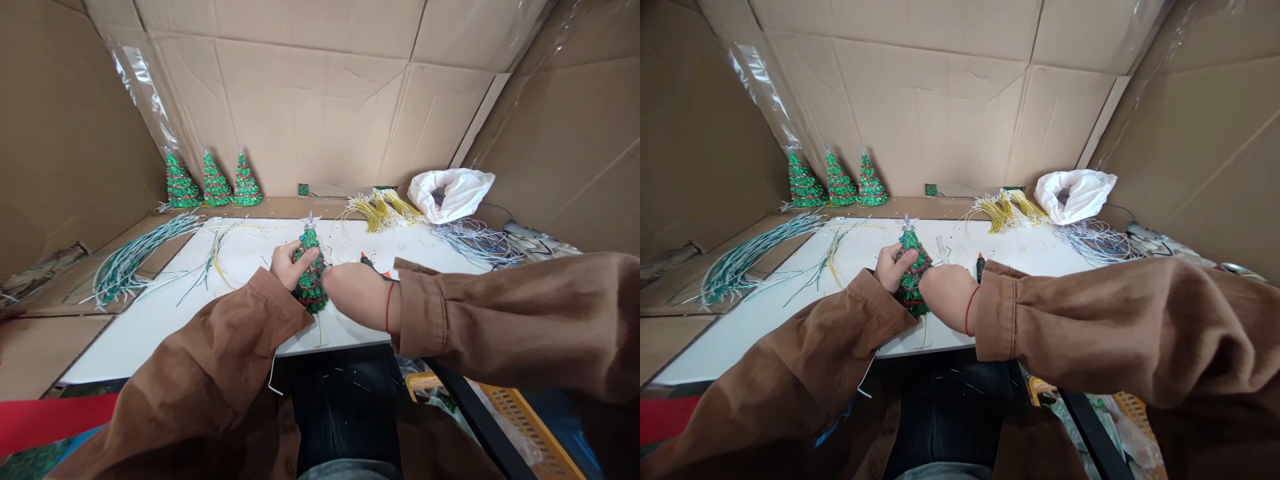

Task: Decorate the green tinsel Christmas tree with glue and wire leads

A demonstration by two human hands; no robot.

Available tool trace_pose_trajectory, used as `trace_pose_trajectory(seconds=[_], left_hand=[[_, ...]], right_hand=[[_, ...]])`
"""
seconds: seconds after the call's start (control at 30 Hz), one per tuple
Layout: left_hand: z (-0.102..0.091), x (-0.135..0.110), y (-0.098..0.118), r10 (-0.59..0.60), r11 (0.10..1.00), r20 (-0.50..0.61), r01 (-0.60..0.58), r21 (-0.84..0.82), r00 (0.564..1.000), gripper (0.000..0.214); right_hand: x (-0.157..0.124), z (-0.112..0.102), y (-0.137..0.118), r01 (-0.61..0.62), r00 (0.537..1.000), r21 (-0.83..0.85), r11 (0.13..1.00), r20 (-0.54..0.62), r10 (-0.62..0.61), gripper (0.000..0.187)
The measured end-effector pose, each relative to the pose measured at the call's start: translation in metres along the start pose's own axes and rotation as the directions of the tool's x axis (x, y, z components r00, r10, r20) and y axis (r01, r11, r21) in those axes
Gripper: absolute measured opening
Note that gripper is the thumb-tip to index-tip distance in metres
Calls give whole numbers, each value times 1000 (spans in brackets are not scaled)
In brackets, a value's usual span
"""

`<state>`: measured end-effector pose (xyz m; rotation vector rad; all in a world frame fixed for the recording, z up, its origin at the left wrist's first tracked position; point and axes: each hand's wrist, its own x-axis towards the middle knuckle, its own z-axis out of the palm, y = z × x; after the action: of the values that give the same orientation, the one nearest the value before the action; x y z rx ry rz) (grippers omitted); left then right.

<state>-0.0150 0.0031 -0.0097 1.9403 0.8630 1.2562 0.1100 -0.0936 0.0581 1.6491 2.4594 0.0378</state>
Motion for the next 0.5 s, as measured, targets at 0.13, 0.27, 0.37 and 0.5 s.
trace_pose_trajectory(seconds=[0.13, 0.27, 0.37, 0.5], left_hand=[[0, -1, 3, -12, 1000, -4, 12, 9, 1000, 51], [2, -2, 4, -4, 1000, 25, 4, -7, 1000, 49], [3, -3, 3, -7, 1000, 11, 8, -24, 1000, 50], [4, -4, 1, -22, 999, 7, 22, -33, 1000, 52]], right_hand=[[-8, 11, -13, -110, 974, -283, 953, -223, 46, 33], [-15, 19, -13, -242, 911, -351, 904, -403, 87, 33], [-19, 24, -7, -130, 924, -379, 916, -382, -27, 32], [-15, 24, 1, 3, 946, -325, 946, -305, -108, 30]])
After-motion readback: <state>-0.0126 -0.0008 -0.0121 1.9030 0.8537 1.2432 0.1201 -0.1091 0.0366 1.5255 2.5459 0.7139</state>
